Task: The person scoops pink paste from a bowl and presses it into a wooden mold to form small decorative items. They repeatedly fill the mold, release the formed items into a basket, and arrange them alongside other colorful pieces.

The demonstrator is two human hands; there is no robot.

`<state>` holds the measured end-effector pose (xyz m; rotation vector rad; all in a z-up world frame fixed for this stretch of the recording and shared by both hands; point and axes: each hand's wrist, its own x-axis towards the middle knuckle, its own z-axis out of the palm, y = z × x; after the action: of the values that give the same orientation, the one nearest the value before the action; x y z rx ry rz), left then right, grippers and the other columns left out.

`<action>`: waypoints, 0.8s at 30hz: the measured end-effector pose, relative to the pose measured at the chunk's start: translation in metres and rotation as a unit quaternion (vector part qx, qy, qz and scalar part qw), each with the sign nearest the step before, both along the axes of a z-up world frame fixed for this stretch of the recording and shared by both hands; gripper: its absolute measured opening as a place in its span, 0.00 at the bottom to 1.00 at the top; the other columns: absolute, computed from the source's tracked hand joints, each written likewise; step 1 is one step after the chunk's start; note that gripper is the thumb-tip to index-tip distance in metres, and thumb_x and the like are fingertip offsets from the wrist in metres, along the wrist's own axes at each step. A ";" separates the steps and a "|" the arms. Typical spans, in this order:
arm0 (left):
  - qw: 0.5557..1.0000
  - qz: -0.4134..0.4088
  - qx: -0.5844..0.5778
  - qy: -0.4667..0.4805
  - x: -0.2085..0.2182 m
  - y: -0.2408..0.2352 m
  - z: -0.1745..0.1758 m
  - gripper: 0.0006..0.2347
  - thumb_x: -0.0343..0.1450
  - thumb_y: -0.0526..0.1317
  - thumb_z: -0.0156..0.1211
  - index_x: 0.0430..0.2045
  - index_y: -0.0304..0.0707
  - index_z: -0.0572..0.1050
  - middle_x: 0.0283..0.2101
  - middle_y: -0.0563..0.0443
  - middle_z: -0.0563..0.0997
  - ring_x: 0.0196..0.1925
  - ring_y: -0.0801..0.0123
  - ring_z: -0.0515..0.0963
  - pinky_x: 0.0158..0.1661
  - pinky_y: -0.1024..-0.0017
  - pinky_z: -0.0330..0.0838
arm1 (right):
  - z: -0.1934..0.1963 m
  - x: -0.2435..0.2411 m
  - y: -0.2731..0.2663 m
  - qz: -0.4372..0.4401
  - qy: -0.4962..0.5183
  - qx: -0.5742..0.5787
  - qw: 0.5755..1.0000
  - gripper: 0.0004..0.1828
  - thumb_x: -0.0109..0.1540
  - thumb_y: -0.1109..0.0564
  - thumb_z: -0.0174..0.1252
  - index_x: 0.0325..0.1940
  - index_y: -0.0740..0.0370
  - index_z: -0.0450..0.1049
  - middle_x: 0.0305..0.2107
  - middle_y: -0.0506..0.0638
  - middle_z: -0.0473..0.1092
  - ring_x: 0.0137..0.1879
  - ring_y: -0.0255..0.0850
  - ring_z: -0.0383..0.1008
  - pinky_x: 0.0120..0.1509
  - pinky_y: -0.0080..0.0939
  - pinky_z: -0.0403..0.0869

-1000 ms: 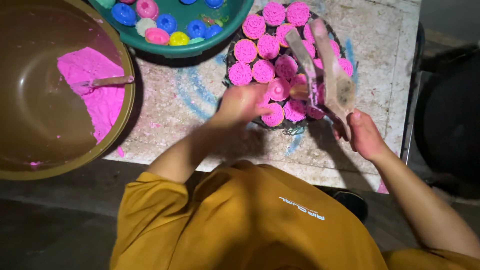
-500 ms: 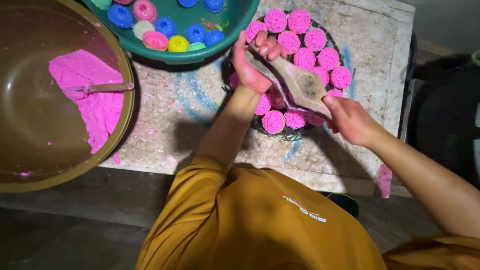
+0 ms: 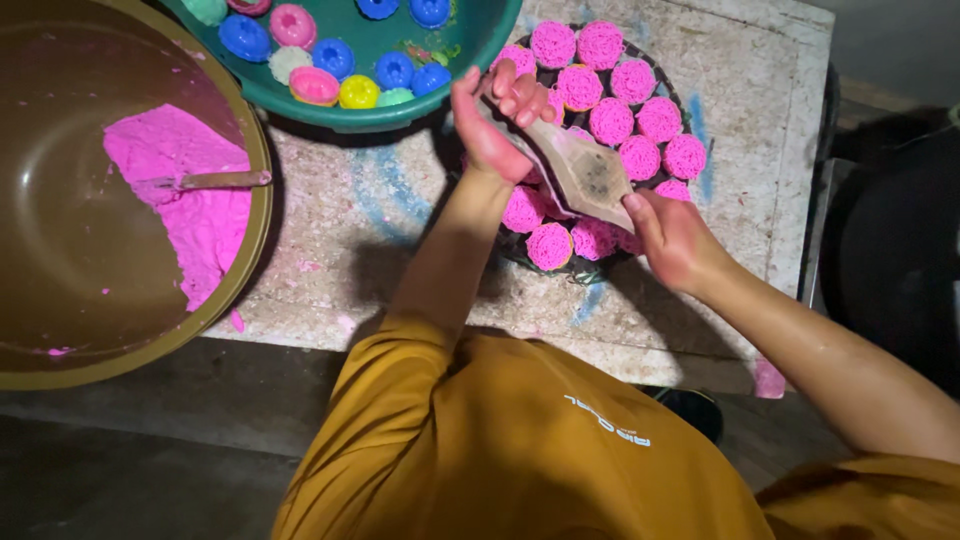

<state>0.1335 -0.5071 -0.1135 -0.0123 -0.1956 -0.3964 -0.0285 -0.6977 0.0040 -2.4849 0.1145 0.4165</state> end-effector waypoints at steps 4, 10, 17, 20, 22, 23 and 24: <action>0.998 -0.023 -0.024 0.057 -0.008 -0.012 -0.002 0.13 0.72 0.52 0.46 0.19 0.50 0.62 0.20 0.62 0.61 0.24 0.74 0.63 0.36 0.68 0.65 | 0.011 0.003 -0.009 -0.005 0.046 -0.052 0.998 0.34 0.73 0.38 0.35 0.34 0.67 0.72 0.19 0.63 0.71 0.31 0.59 0.76 0.44 0.57 0.72; 0.998 0.022 0.000 0.059 0.006 -0.023 0.003 0.13 0.73 0.52 0.46 0.20 0.50 0.62 0.20 0.63 0.60 0.22 0.74 0.61 0.34 0.68 0.64 | 0.011 0.005 -0.010 0.006 -0.047 -0.092 0.995 0.31 0.73 0.38 0.36 0.38 0.66 0.73 0.26 0.67 0.71 0.36 0.68 0.71 0.44 0.62 0.69; 0.994 0.014 0.027 0.106 0.001 -0.022 0.014 0.14 0.71 0.52 0.44 0.17 0.49 0.60 0.17 0.62 0.58 0.19 0.74 0.59 0.31 0.68 0.63 | 0.008 0.001 -0.011 -0.007 -0.003 -0.070 0.998 0.33 0.74 0.38 0.35 0.34 0.66 0.71 0.24 0.68 0.70 0.35 0.67 0.73 0.46 0.61 0.70; 0.992 0.025 0.034 0.118 0.002 -0.027 0.018 0.14 0.71 0.51 0.44 0.16 0.49 0.59 0.16 0.61 0.57 0.18 0.74 0.58 0.30 0.68 0.61 | 0.013 0.001 -0.014 0.005 -0.060 -0.094 0.994 0.30 0.73 0.39 0.37 0.39 0.64 0.73 0.27 0.68 0.71 0.38 0.70 0.71 0.43 0.64 0.68; 0.995 0.027 0.027 0.092 0.004 -0.031 0.019 0.14 0.71 0.51 0.44 0.17 0.49 0.60 0.16 0.61 0.57 0.19 0.73 0.58 0.29 0.68 0.60 | 0.014 -0.002 -0.015 -0.012 -0.046 -0.097 0.994 0.30 0.74 0.39 0.37 0.38 0.65 0.72 0.27 0.69 0.71 0.38 0.70 0.71 0.45 0.63 0.68; 0.994 0.026 0.035 0.098 0.006 -0.031 0.020 0.14 0.71 0.52 0.44 0.16 0.49 0.60 0.16 0.61 0.57 0.18 0.73 0.58 0.28 0.68 0.60 | 0.013 -0.002 -0.016 -0.021 -0.041 -0.098 0.994 0.30 0.74 0.39 0.37 0.37 0.66 0.72 0.27 0.69 0.71 0.37 0.70 0.71 0.46 0.63 0.69; 0.993 0.025 0.043 0.105 0.007 -0.032 0.022 0.15 0.70 0.52 0.43 0.16 0.48 0.60 0.15 0.61 0.57 0.18 0.74 0.58 0.28 0.68 0.60 | 0.012 -0.002 -0.016 -0.022 -0.045 -0.092 0.994 0.30 0.75 0.40 0.37 0.37 0.66 0.72 0.27 0.69 0.71 0.37 0.70 0.71 0.46 0.63 0.69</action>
<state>0.1404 -0.5390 -0.0914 0.0352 0.0286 -0.3504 -0.0310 -0.7142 0.0164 -2.6729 0.1767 0.2859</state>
